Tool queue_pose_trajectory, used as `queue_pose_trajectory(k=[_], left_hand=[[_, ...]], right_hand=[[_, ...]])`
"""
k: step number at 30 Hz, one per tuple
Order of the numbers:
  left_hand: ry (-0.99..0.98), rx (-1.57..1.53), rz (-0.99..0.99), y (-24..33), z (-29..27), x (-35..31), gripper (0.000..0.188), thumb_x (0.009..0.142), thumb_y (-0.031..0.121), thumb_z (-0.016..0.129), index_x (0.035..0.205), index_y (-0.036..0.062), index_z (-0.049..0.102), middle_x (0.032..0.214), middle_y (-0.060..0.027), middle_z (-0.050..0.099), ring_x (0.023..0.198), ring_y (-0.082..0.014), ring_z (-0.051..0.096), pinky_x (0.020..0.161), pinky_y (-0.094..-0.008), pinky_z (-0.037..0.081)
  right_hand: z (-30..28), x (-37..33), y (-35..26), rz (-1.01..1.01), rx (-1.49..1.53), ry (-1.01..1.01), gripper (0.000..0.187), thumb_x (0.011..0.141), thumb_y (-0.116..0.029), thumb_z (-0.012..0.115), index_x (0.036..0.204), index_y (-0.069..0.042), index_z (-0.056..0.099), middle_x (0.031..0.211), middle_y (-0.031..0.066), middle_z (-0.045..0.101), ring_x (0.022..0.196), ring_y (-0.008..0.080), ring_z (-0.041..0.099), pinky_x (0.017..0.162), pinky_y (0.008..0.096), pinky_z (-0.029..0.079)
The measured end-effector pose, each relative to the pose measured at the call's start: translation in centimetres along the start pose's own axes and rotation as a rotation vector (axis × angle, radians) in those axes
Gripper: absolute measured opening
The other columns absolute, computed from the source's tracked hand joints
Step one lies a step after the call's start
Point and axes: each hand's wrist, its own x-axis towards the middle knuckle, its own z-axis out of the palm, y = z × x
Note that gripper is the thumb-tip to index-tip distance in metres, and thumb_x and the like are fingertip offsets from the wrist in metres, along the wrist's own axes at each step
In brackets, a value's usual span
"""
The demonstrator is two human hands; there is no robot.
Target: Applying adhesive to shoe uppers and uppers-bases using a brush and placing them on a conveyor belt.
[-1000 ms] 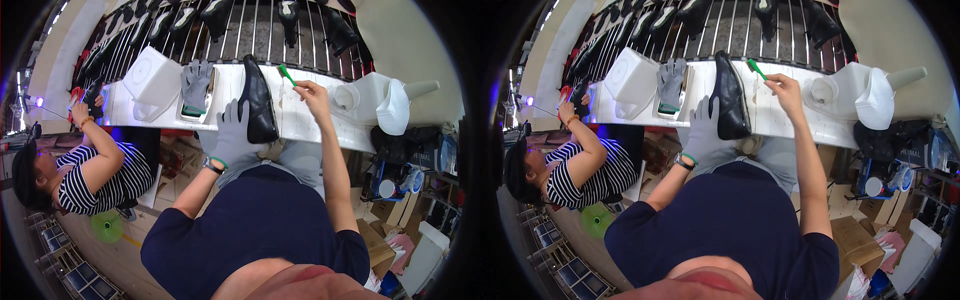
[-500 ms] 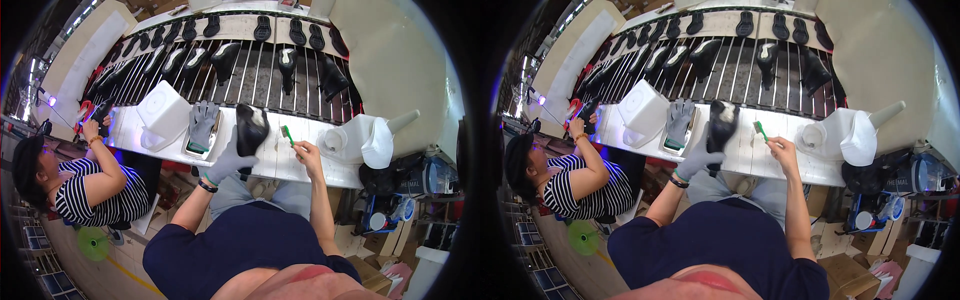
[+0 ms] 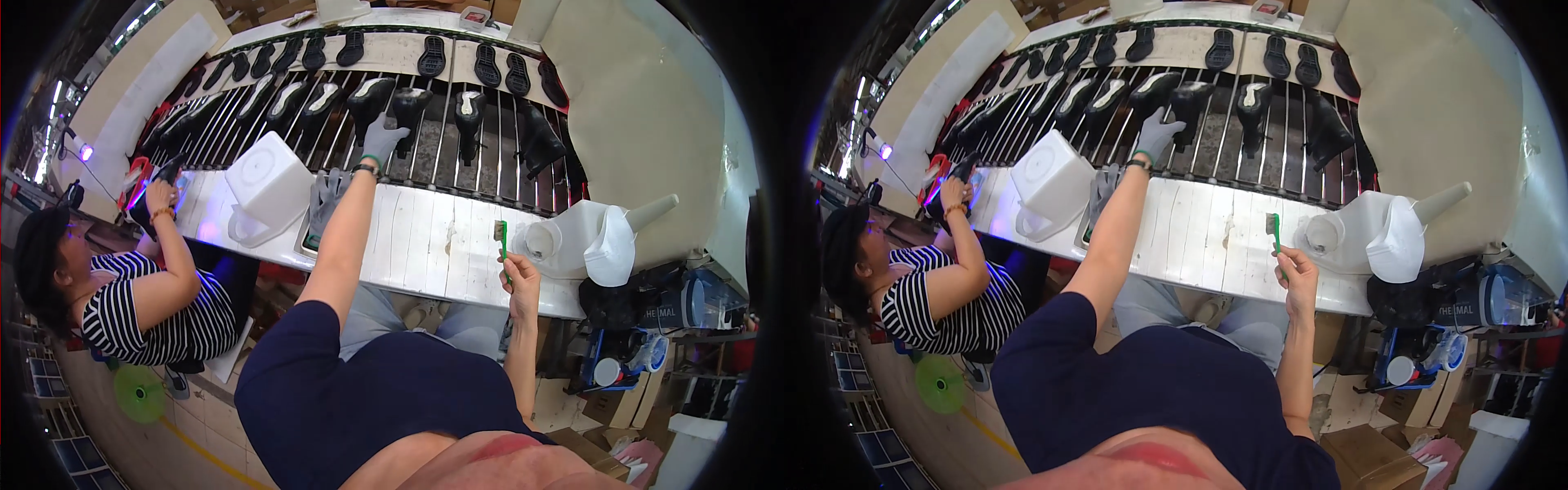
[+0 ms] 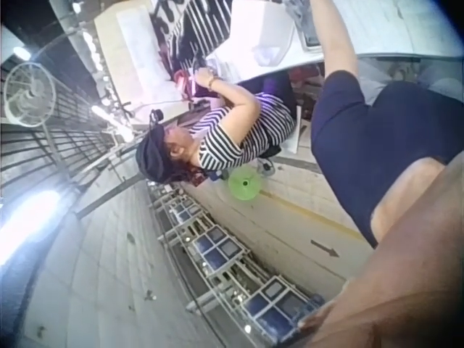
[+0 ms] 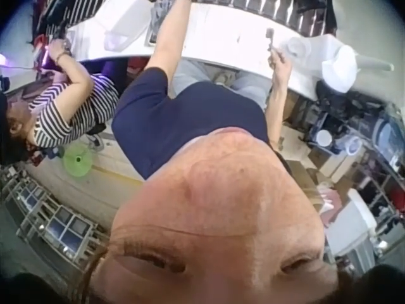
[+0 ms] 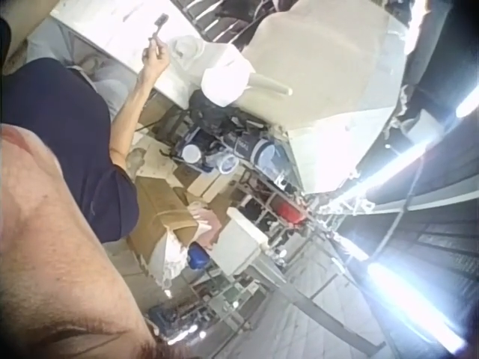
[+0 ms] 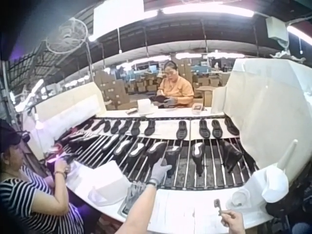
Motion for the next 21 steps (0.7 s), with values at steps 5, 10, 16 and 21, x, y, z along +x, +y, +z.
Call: queue_pose_trajectory(k=[5, 10, 16, 21], left_hand=[[0.437, 0.448, 0.106, -5.6, 4.6, -1.7, 0.087, 0.074, 0.033, 0.075, 0.144, -0.0009, 0.035, 0.139, -0.0223, 0.046, 0.127, -0.0358, 0.044, 0.104, -0.0432, 0.039], [0.46, 0.529, 0.34, -9.7, 7.0, -8.5, 0.07, 0.08, 0.028, 0.07, 0.138, -0.001, 0.043, 0.137, -0.0228, 0.047, 0.131, -0.0376, 0.039, 0.11, -0.0457, 0.032], [0.374, 0.415, 0.493, -9.9, 7.1, -11.3, 0.044, 0.082, 0.02, 0.068, 0.122, 0.0048, 0.059, 0.127, -0.0171, 0.057, 0.125, -0.0365, 0.046, 0.108, -0.0451, 0.035], [0.358, 0.35, 0.462, -8.9, 6.9, -11.7, 0.046, 0.083, 0.019, 0.068, 0.124, 0.0033, 0.057, 0.127, -0.016, 0.057, 0.126, -0.0346, 0.046, 0.108, -0.0441, 0.035]], right_hand=[[-0.2, -1.0, 0.9, 0.008, -0.006, 0.137, 0.02, 0.09, -0.004, 0.064, 0.109, 0.002, 0.066, 0.09, 0.0071, 0.067, 0.058, 0.0058, 0.048, 0.048, 0.018, 0.033], [-1.2, 0.1, 5.1, -0.125, 0.284, 0.474, 0.019, 0.093, -0.004, 0.061, 0.111, 0.003, 0.058, 0.096, 0.0082, 0.064, 0.075, 0.0097, 0.056, 0.064, 0.0218, 0.046], [1.7, 0.1, 9.1, 0.098, 0.39, 0.405, 0.02, 0.094, -0.009, 0.06, 0.111, 0.001, 0.058, 0.103, 0.0129, 0.065, 0.096, 0.0202, 0.064, 0.087, 0.0306, 0.054], [6.6, -2.3, 6.1, 0.568, 0.088, -0.326, 0.033, 0.094, -0.016, 0.062, 0.122, 0.002, 0.058, 0.114, 0.0138, 0.065, 0.104, 0.0185, 0.063, 0.091, 0.0293, 0.051]])
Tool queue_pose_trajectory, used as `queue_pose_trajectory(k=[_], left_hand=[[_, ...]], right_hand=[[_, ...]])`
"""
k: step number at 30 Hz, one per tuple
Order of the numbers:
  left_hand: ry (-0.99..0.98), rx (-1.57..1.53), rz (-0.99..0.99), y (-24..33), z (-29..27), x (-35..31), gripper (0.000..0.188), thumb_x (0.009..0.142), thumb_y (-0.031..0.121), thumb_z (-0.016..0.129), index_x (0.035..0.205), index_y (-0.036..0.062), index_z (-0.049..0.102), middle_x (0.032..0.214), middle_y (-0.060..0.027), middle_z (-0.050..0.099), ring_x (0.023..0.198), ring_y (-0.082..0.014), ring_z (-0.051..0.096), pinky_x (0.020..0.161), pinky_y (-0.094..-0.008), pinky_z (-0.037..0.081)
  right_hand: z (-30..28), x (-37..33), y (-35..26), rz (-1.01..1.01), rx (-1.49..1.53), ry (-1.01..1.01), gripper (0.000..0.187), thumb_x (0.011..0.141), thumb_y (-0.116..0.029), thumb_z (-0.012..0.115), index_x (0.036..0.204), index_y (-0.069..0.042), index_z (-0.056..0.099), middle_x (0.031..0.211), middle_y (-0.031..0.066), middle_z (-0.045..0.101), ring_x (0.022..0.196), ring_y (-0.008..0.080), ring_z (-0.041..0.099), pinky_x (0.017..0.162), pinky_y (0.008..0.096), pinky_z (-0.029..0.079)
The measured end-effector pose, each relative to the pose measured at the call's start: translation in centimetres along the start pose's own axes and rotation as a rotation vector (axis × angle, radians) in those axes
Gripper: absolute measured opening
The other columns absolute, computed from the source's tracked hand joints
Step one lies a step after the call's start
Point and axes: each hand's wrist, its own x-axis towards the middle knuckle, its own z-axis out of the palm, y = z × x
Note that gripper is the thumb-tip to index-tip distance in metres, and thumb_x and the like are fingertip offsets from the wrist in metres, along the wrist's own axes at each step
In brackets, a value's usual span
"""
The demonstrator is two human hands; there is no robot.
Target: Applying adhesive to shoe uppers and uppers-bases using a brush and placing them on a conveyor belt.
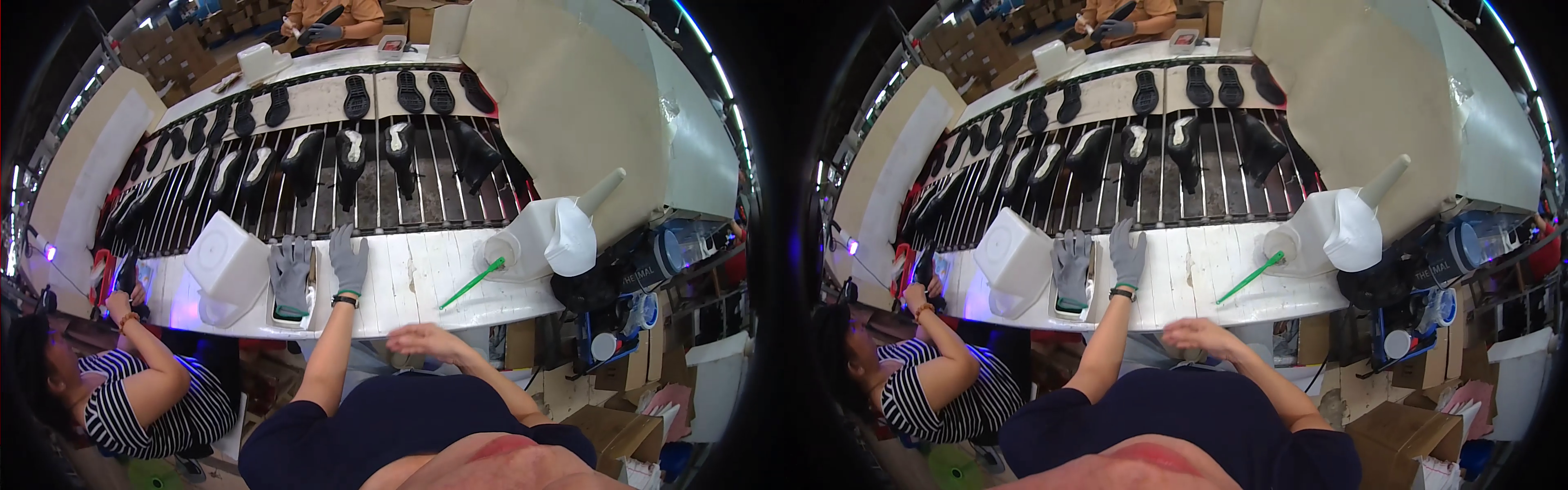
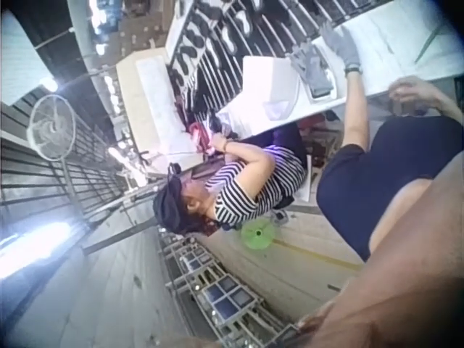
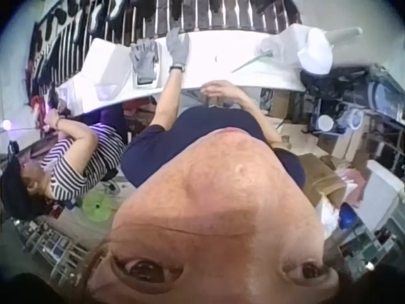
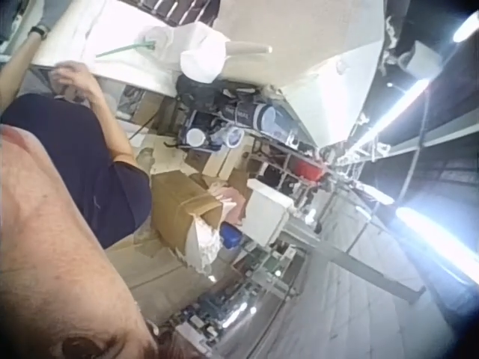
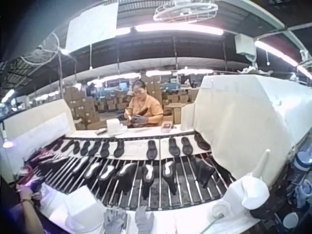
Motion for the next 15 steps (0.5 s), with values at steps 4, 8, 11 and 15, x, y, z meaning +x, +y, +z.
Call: queue_pose_trajectory(k=[4, 8, 11, 15], left_hand=[[0.011, -0.056, -0.013, 0.1, -0.1, -0.1, 0.045, 0.084, 0.019, 0.067, 0.125, 0.0028, 0.056, 0.127, -0.0158, 0.057, 0.126, -0.0349, 0.046, 0.108, -0.0443, 0.035], [-0.01, -0.057, -0.027, 0.2, -0.1, 0.0, 0.046, 0.085, 0.018, 0.067, 0.126, 0.0022, 0.056, 0.131, -0.0168, 0.054, 0.129, -0.0351, 0.043, 0.109, -0.0447, 0.033], [-0.021, -0.059, -0.049, 0.5, -0.4, -0.1, 0.045, 0.085, 0.018, 0.066, 0.126, 0.0015, 0.056, 0.134, -0.0178, 0.051, 0.132, -0.0347, 0.04, 0.11, -0.0447, 0.032], [0.002, -0.104, -0.098, 1.1, -0.5, 0.3, 0.043, 0.086, 0.017, 0.066, 0.125, 0.0017, 0.056, 0.134, -0.0172, 0.051, 0.132, -0.0341, 0.04, 0.11, -0.0441, 0.032]], right_hand=[[0.6, 2.1, -5.3, -0.18, -0.881, -0.524, 0.041, 0.094, -0.023, 0.062, 0.129, -0.002, 0.057, 0.121, 0.0101, 0.065, 0.115, 0.0178, 0.058, 0.103, 0.0328, 0.042], [-5.0, 9.9, -14.7, -0.594, -0.489, 0.046, 0.055, 0.087, -0.029, 0.071, 0.132, -0.004, 0.054, 0.118, 0.0054, 0.064, 0.103, 0.0168, 0.061, 0.088, 0.032, 0.05], [-12.5, 17.5, -22.8, -0.823, -0.237, 0.79, 0.059, 0.079, -0.025, 0.079, 0.125, 0.002, 0.052, 0.104, 0.0065, 0.064, 0.083, 0.0117, 0.06, 0.069, 0.0257, 0.048], [-21.7, 23.4, -26.7, -0.835, 0.107, 1.363, 0.064, 0.067, -0.015, 0.089, 0.119, 0.004, 0.057, 0.111, 0.0119, 0.064, 0.096, 0.0224, 0.062, 0.084, 0.0335, 0.05]])
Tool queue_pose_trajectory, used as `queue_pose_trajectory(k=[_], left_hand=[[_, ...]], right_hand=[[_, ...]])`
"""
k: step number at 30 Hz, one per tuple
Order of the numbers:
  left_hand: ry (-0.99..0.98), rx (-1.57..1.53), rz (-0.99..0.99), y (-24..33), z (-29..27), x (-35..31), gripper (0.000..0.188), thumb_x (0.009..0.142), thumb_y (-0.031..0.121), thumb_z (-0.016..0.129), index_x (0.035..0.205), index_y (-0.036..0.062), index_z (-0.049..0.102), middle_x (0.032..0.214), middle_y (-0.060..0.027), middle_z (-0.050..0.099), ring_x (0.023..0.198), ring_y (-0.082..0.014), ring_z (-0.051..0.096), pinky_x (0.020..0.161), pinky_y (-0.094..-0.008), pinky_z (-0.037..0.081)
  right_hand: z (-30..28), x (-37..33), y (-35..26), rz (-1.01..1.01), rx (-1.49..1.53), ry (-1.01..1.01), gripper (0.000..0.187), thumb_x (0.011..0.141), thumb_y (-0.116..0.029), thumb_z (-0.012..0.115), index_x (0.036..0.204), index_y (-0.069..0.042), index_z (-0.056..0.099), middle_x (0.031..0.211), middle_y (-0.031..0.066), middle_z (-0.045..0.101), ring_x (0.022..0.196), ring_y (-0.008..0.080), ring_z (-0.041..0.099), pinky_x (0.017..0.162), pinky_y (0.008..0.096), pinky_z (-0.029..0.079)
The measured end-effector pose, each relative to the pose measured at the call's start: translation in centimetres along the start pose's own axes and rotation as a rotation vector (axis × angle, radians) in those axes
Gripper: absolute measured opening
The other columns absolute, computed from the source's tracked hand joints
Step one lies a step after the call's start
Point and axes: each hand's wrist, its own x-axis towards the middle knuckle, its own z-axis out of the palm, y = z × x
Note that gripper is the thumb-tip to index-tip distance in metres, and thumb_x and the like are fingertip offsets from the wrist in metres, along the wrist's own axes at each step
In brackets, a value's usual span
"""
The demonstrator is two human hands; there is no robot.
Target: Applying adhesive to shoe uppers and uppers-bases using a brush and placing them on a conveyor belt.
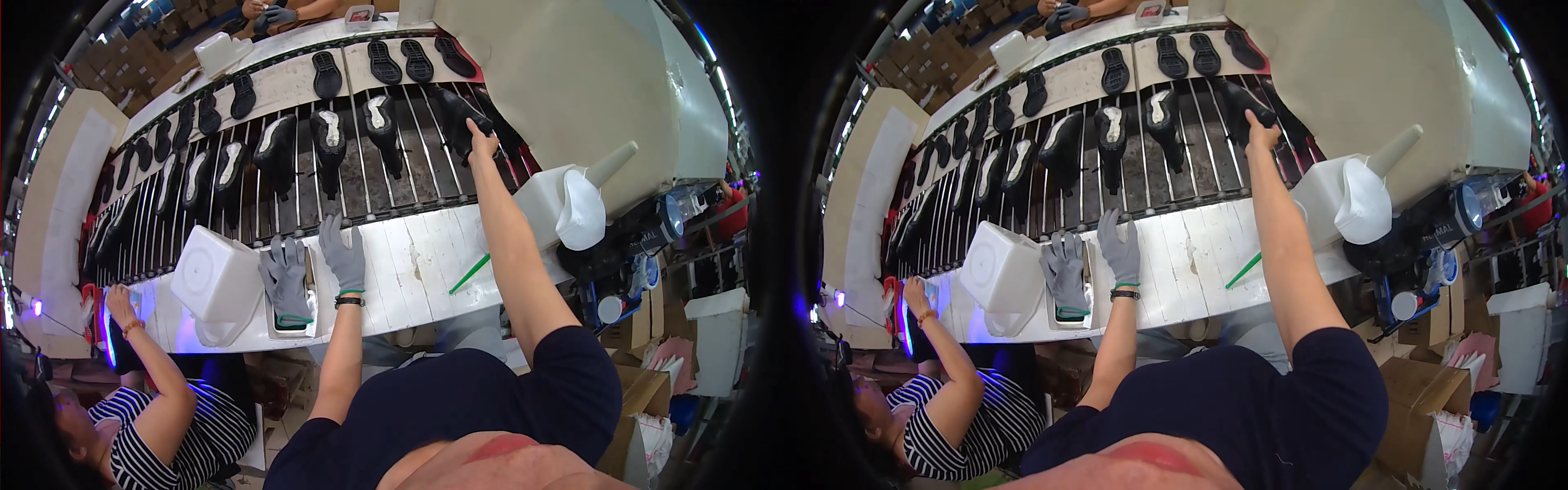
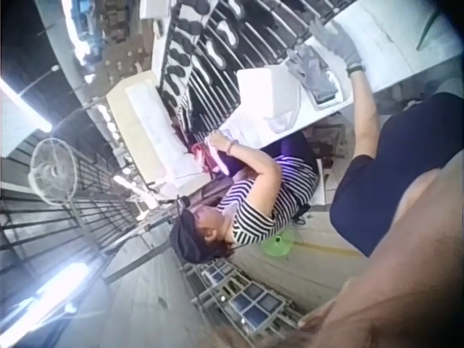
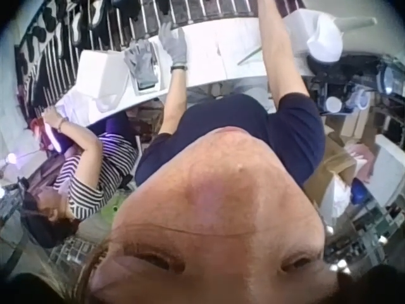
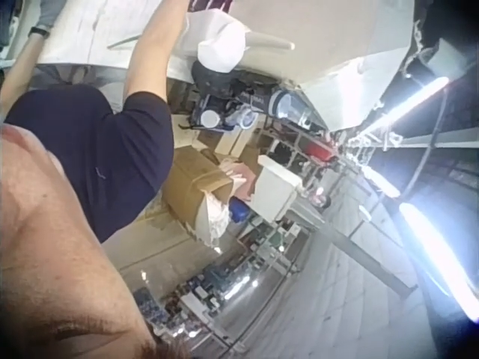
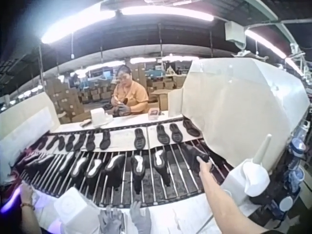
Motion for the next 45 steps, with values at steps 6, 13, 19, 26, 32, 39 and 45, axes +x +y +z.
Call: queue_pose_trajectory(k=[6, 13, 19, 26, 32, 39, 45], left_hand=[[0.0, 0.037, -0.038, 0.3, 0.3, 0.5, 0.039, 0.086, 0.015, 0.065, 0.123, 0.003, 0.059, 0.133, -0.0149, 0.054, 0.13, -0.0326, 0.043, 0.109, -0.0426, 0.033], [0.029, 0.041, -0.006, 0.8, 0.5, 1.1, 0.033, 0.088, 0.014, 0.064, 0.119, 0.0031, 0.061, 0.128, -0.014, 0.057, 0.127, -0.0322, 0.047, 0.107, -0.0415, 0.036], [0.031, -0.062, -0.01, 0.0, 0.8, 0.7, 0.035, 0.085, 0.015, 0.069, 0.117, 0.0035, 0.062, 0.122, -0.015, 0.06, 0.121, -0.0323, 0.052, 0.103, -0.0388, 0.041], [-0.187, -0.667, -0.112, 6.9, 0.9, 0.6, 0.046, 0.082, 0.02, 0.075, 0.121, 0.0002, 0.059, 0.113, -0.0127, 0.065, 0.106, -0.0232, 0.06, 0.098, -0.0354, 0.044], [-0.287, -1.255, -0.37, 13.9, -3.6, -4.3, 0.047, 0.076, 0.005, 0.08, 0.118, 0.0032, 0.061, 0.112, -0.0054, 0.065, 0.101, -0.0138, 0.06, 0.089, -0.0308, 0.051], [-0.054, -0.797, -0.29, 13.3, -5.3, -7.1, 0.047, 0.07, 0.022, 0.087, 0.109, 0.0023, 0.069, 0.109, -0.0063, 0.07, 0.095, -0.0133, 0.067, 0.086, -0.0281, 0.052], [-0.032, -0.855, -0.269, 10.9, -4.8, -9.3, 0.055, 0.07, 0.013, 0.084, 0.12, 0.0022, 0.061, 0.114, -0.0082, 0.067, 0.103, -0.016, 0.064, 0.089, -0.0304, 0.052]], right_hand=[[0.4, 2.8, 2.2, -0.111, 0.165, -0.15, 0.08, 0.06, -0.016, 0.093, 0.126, 0.005, 0.054, 0.121, 0.0123, 0.061, 0.108, 0.0229, 0.059, 0.096, 0.0315, 0.044], [1.6, 1.7, -0.1, -0.138, 0.085, -0.038, 0.082, 0.056, -0.018, 0.093, 0.125, 0.005, 0.054, 0.117, 0.0144, 0.064, 0.106, 0.0264, 0.061, 0.096, 0.0332, 0.045], [1.1, -2.5, -6.6, -0.051, -0.104, -0.009, 0.077, 0.054, -0.029, 0.092, 0.115, 0.004, 0.059, 0.109, 0.0175, 0.067, 0.101, 0.0294, 0.064, 0.09, 0.0362, 0.048], [-12.7, -14.9, -11.4, -0.096, 0.325, -0.928, 0.048, 0.077, -0.007, 0.076, 0.12, 0.002, 0.059, 0.113, 0.0074, 0.065, 0.104, 0.0164, 0.061, 0.094, 0.0294, 0.045], [-21.2, -22.2, -13.6, -0.187, 0.177, -1.22, 0.064, 0.075, -0.015, 0.078, 0.129, 0.005, 0.052, 0.12, 0.0126, 0.062, 0.112, 0.0201, 0.058, 0.101, 0.0325, 0.041], [-25.2, -27.5, -16.1, -0.801, -0.14, -0.951, 0.048, 0.073, -0.009, 0.079, 0.119, -0.006, 0.065, 0.116, 0.0064, 0.067, 0.11, 0.0195, 0.058, 0.093, 0.0327, 0.044], [-21.1, -33.0, -14.5, -0.973, -0.02, -1.172, 0.03, 0.066, -0.002, 0.08, 0.095, -0.008, 0.073, 0.104, 0.006, 0.067, 0.099, 0.021, 0.057, 0.087, 0.0335, 0.044]])
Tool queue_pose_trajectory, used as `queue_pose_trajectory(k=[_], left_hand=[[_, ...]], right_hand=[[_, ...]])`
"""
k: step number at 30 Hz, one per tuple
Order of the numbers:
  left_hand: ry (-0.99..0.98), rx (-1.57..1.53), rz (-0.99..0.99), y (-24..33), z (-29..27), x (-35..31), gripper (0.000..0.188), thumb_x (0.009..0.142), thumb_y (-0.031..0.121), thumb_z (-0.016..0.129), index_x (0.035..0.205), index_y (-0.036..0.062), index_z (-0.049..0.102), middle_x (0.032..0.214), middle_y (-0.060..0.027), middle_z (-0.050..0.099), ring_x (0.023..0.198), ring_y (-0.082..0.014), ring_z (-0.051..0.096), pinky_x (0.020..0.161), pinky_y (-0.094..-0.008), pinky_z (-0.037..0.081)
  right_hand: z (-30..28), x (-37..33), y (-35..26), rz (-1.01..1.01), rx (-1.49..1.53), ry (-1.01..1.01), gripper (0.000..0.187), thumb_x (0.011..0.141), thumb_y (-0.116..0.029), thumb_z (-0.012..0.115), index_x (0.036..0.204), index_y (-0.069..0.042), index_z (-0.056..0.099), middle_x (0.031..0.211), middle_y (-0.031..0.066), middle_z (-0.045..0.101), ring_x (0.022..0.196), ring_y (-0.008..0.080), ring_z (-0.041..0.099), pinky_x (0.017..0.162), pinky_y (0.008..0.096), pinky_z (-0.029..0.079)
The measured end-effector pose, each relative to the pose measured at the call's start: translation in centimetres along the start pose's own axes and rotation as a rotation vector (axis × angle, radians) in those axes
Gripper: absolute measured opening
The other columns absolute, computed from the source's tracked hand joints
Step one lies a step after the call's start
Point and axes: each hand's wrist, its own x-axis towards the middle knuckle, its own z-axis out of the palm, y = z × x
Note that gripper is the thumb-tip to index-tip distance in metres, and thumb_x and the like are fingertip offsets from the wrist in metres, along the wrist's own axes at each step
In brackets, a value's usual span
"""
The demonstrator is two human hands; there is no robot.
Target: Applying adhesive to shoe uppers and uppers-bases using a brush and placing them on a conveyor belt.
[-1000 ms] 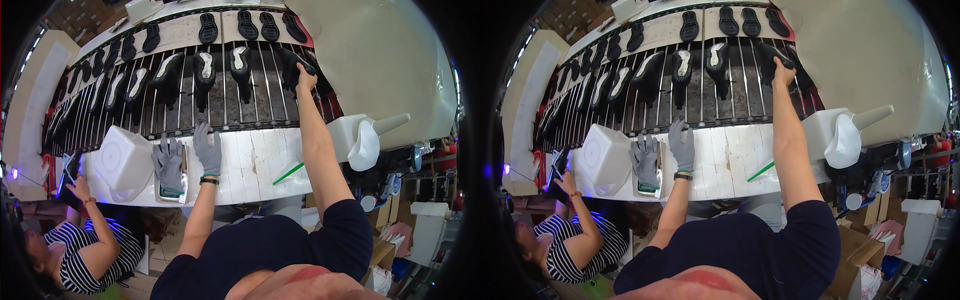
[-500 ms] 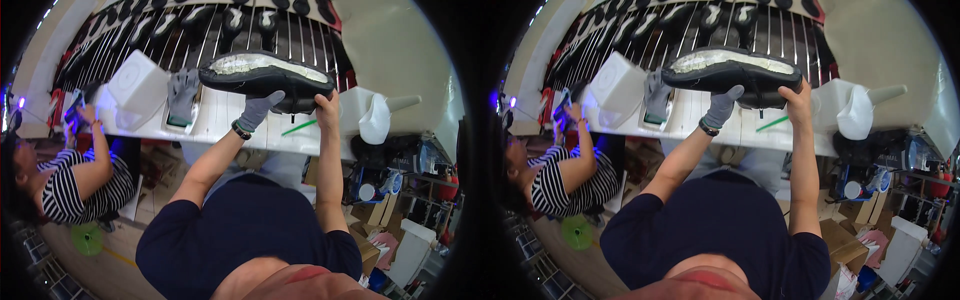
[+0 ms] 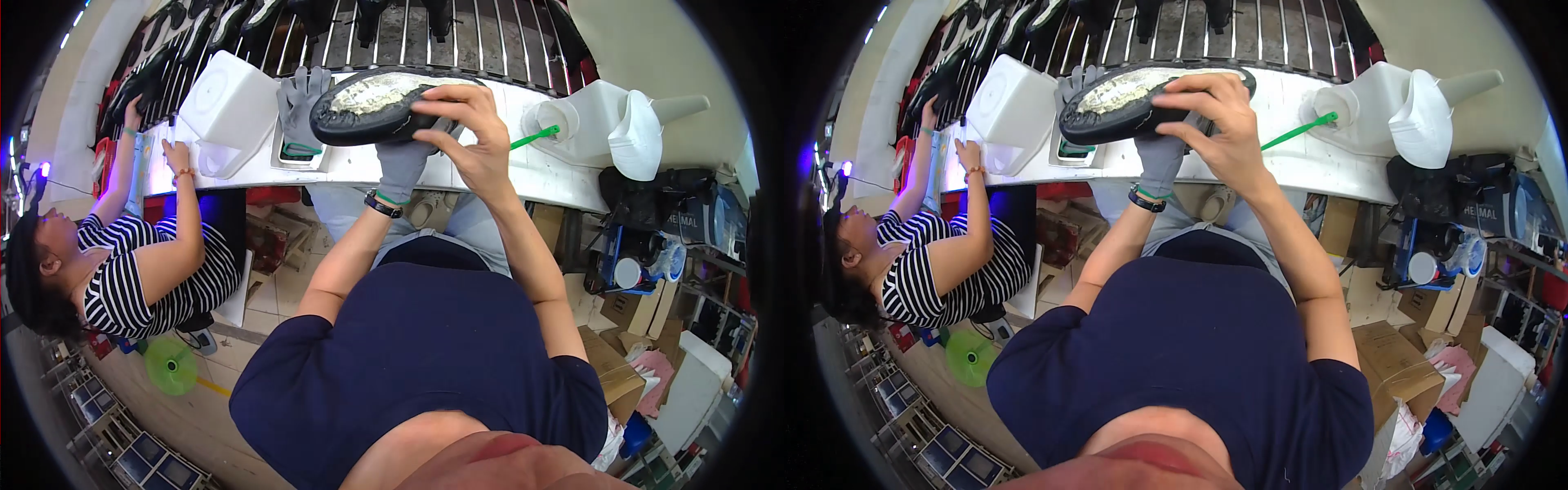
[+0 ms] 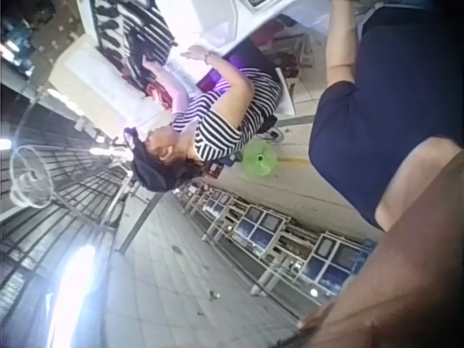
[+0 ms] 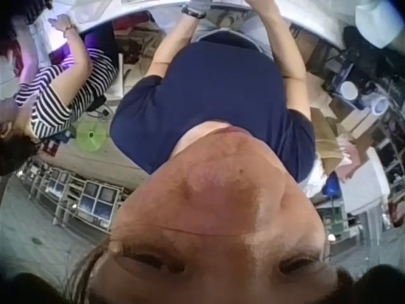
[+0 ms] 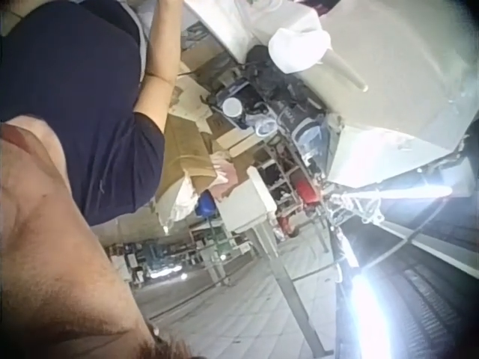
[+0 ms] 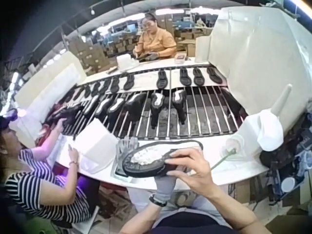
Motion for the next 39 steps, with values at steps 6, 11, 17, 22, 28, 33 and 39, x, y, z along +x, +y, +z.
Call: queue_pose_trajectory(k=[6, 11, 17, 22, 28, 33, 39], left_hand=[[0.014, -0.231, -0.052, -1.0, -1.0, -0.5, 0.058, 0.072, 0.005, 0.081, 0.124, 0.0011, 0.055, 0.121, -0.0102, 0.062, 0.108, -0.0186, 0.062, 0.092, -0.0334, 0.051], [0.0, -0.496, -0.135, -1.5, -0.8, -0.5, 0.052, 0.076, 0.007, 0.078, 0.123, 0.0013, 0.056, 0.12, -0.0108, 0.063, 0.107, -0.019, 0.062, 0.093, -0.0325, 0.051], [-0.035, -0.231, 0.005, -3.8, -1.9, -0.4, 0.047, 0.08, 0.009, 0.074, 0.123, 0.002, 0.056, 0.119, -0.0091, 0.064, 0.106, -0.02, 0.063, 0.093, -0.0341, 0.05], [0.003, -0.695, -0.34, -4.6, -2.5, -0.3, 0.05, 0.08, 0.017, 0.074, 0.125, 0.0024, 0.056, 0.119, -0.0081, 0.064, 0.106, -0.022, 0.063, 0.096, -0.0349, 0.048], [0.029, 0.248, -0.015, 0.1, -1.1, 0.2, 0.055, 0.072, 0.024, 0.083, 0.119, 0.0027, 0.062, 0.117, -0.0074, 0.066, 0.105, -0.0201, 0.064, 0.096, -0.0322, 0.048], [0.037, 0.372, 0.09, 2.2, -1.6, 1.0, 0.059, 0.075, 0.033, 0.082, 0.123, 0.0053, 0.061, 0.122, -0.0089, 0.064, 0.109, -0.021, 0.062, 0.098, -0.0332, 0.046], [-0.059, 0.218, 0.105, 1.2, -2.9, -1.1, 0.052, 0.084, 0.025, 0.075, 0.129, 0.005, 0.057, 0.128, -0.0087, 0.06, 0.115, -0.0191, 0.056, 0.102, -0.0344, 0.044]], right_hand=[[2.1, 0.3, -0.2, 0.007, 0.125, 0.084, 0.015, 0.07, -0.001, 0.077, 0.084, -0.006, 0.073, 0.094, 0.0049, 0.068, 0.094, 0.0208, 0.058, 0.084, 0.0331, 0.044], [1.8, 0.1, -0.6, -0.02, -0.005, 0.031, 0.011, 0.073, -0.002, 0.075, 0.082, -0.005, 0.069, 0.098, 0.0057, 0.067, 0.099, 0.0229, 0.055, 0.087, 0.0346, 0.042], [1.5, -0.9, -1.6, 0.001, -0.056, -0.052, 0.011, 0.076, -0.003, 0.07, 0.083, -0.006, 0.062, 0.106, 0.0071, 0.062, 0.104, 0.0262, 0.052, 0.09, 0.0371, 0.041], [0.8, -1.5, -3.1, -0.029, -0.042, -0.075, 0.012, 0.075, -0.003, 0.07, 0.081, -0.006, 0.06, 0.107, 0.0084, 0.062, 0.106, 0.0285, 0.051, 0.09, 0.0386, 0.041], [-2.1, -2.7, -5.0, 0.008, 0.148, -0.197, 0.013, 0.072, 0.0, 0.067, 0.08, -0.005, 0.058, 0.107, 0.0111, 0.062, 0.104, 0.0284, 0.052, 0.091, 0.0388, 0.041], [-7.3, -6.0, -3.1, 0.237, 0.372, -0.375, 0.014, 0.085, -0.013, 0.061, 0.075, -0.005, 0.059, 0.094, 0.0089, 0.066, 0.093, 0.0248, 0.057, 0.089, 0.0375, 0.041], [-10.8, -12.4, 1.7, 0.89, -0.363, -0.161, 0.026, 0.092, -0.026, 0.062, 0.1, -0.002, 0.067, 0.101, 0.01, 0.069, 0.082, 0.0179, 0.059, 0.074, 0.0319, 0.046]])
